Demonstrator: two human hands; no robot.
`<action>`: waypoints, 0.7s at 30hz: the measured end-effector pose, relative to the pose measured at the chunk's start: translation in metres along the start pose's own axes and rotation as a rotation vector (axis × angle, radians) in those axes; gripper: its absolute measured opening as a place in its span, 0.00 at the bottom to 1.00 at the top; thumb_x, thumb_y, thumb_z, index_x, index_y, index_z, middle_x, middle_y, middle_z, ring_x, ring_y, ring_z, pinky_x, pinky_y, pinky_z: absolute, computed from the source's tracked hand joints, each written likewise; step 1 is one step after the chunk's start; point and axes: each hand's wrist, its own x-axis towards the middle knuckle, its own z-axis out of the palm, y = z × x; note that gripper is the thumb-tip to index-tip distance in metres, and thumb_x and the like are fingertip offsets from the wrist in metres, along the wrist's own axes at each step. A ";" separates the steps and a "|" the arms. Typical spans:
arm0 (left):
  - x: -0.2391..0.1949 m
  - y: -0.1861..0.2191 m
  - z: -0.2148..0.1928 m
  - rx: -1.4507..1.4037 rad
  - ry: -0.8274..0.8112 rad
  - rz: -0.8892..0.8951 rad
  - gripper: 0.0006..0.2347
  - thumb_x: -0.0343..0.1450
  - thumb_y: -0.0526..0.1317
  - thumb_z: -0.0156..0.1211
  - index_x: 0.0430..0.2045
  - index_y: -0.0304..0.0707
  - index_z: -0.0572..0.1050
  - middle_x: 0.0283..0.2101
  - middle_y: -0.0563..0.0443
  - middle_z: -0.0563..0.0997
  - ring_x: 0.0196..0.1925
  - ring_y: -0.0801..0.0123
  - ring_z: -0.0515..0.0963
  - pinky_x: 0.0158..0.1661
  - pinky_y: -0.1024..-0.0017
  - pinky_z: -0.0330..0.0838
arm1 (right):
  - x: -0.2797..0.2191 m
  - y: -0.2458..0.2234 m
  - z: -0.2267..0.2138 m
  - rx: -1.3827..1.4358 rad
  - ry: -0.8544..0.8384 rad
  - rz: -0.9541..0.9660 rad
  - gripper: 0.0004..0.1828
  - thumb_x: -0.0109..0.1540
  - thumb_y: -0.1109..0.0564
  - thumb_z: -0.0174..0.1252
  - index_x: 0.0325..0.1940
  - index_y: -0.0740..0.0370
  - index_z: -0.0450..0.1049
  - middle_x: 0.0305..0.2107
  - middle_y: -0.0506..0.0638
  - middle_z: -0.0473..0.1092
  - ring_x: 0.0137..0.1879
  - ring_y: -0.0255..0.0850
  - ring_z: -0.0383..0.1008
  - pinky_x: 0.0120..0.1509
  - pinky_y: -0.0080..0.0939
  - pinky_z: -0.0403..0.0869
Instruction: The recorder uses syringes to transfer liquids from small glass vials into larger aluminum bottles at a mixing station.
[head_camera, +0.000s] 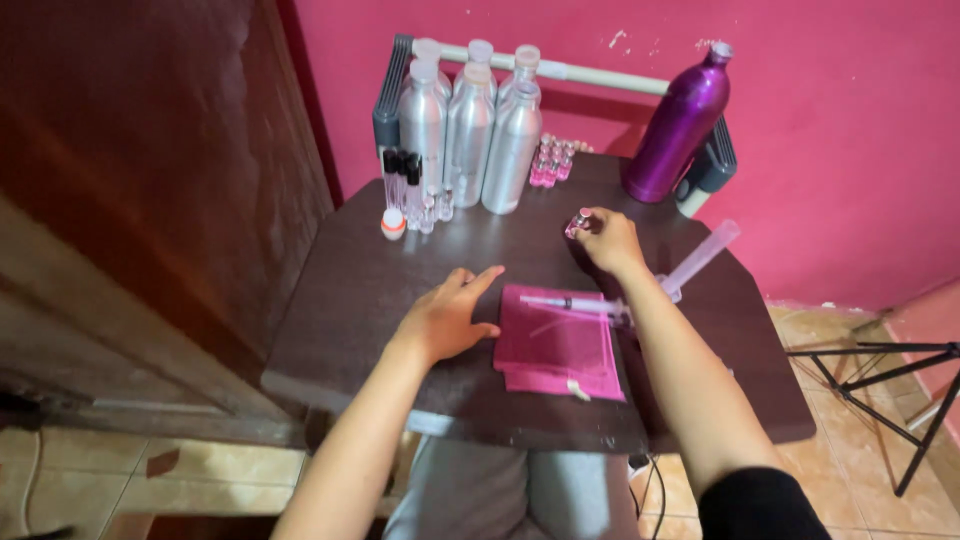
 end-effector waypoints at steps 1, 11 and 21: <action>0.008 -0.003 -0.009 0.027 -0.098 -0.044 0.36 0.65 0.50 0.72 0.70 0.55 0.62 0.58 0.41 0.73 0.59 0.42 0.79 0.57 0.51 0.75 | 0.024 0.015 0.010 -0.047 -0.002 0.048 0.17 0.55 0.52 0.70 0.48 0.48 0.82 0.36 0.48 0.80 0.51 0.48 0.80 0.55 0.47 0.77; 0.057 -0.067 0.030 0.111 0.080 0.086 0.20 0.70 0.52 0.61 0.58 0.55 0.74 0.46 0.51 0.76 0.51 0.54 0.81 0.47 0.56 0.76 | 0.116 0.024 0.049 0.011 0.040 0.193 0.21 0.53 0.57 0.72 0.50 0.47 0.79 0.36 0.47 0.80 0.51 0.45 0.80 0.56 0.49 0.77; 0.053 -0.062 0.038 0.122 0.063 0.101 0.19 0.71 0.51 0.60 0.57 0.56 0.74 0.47 0.54 0.70 0.49 0.54 0.80 0.43 0.57 0.74 | 0.129 0.020 0.049 0.145 0.091 0.223 0.31 0.53 0.64 0.73 0.55 0.56 0.65 0.32 0.50 0.79 0.46 0.47 0.82 0.54 0.48 0.77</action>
